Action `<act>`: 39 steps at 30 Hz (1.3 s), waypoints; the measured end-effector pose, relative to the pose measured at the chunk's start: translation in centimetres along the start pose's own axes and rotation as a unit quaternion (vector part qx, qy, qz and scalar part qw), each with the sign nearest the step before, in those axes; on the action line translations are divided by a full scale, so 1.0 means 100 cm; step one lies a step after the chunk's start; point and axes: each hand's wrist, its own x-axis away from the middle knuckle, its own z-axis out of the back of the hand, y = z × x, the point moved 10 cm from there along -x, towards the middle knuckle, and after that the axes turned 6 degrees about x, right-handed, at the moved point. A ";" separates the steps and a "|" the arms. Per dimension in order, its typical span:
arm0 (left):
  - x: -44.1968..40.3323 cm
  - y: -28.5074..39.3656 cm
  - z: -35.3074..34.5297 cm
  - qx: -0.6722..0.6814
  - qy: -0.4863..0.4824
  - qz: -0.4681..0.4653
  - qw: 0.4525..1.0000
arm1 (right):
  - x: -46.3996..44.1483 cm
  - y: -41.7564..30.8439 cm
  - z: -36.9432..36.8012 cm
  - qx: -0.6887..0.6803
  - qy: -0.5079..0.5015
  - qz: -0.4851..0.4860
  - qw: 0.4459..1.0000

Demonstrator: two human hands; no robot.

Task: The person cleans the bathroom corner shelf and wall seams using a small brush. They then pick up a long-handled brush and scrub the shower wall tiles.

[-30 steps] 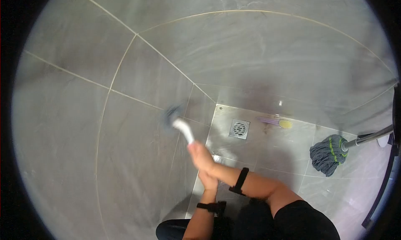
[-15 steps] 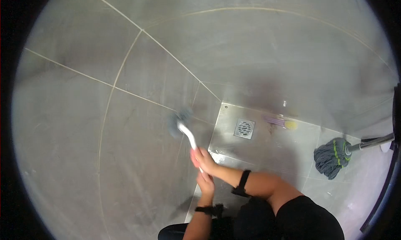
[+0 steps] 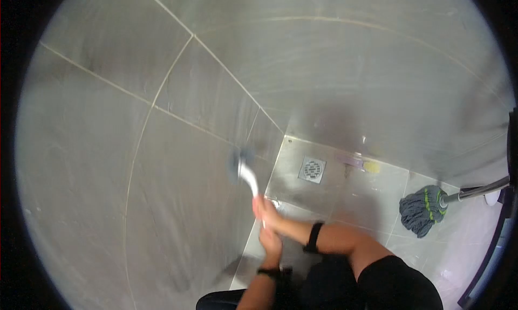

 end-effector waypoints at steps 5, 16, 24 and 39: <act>0.118 -0.145 0.007 0.270 0.096 0.169 0.943 | 0.088 0.072 -0.033 0.248 -0.086 0.070 0.962; 0.088 -0.097 0.002 0.142 0.057 0.131 0.980 | 0.049 0.044 -0.008 0.291 -0.040 0.030 0.955; -0.069 0.014 -0.050 -0.017 0.009 0.045 0.999 | -0.025 -0.106 0.017 0.138 0.089 0.067 0.984; -0.116 0.114 -0.035 0.034 0.021 -0.051 0.998 | -0.031 -0.267 -0.016 0.194 0.049 0.204 0.958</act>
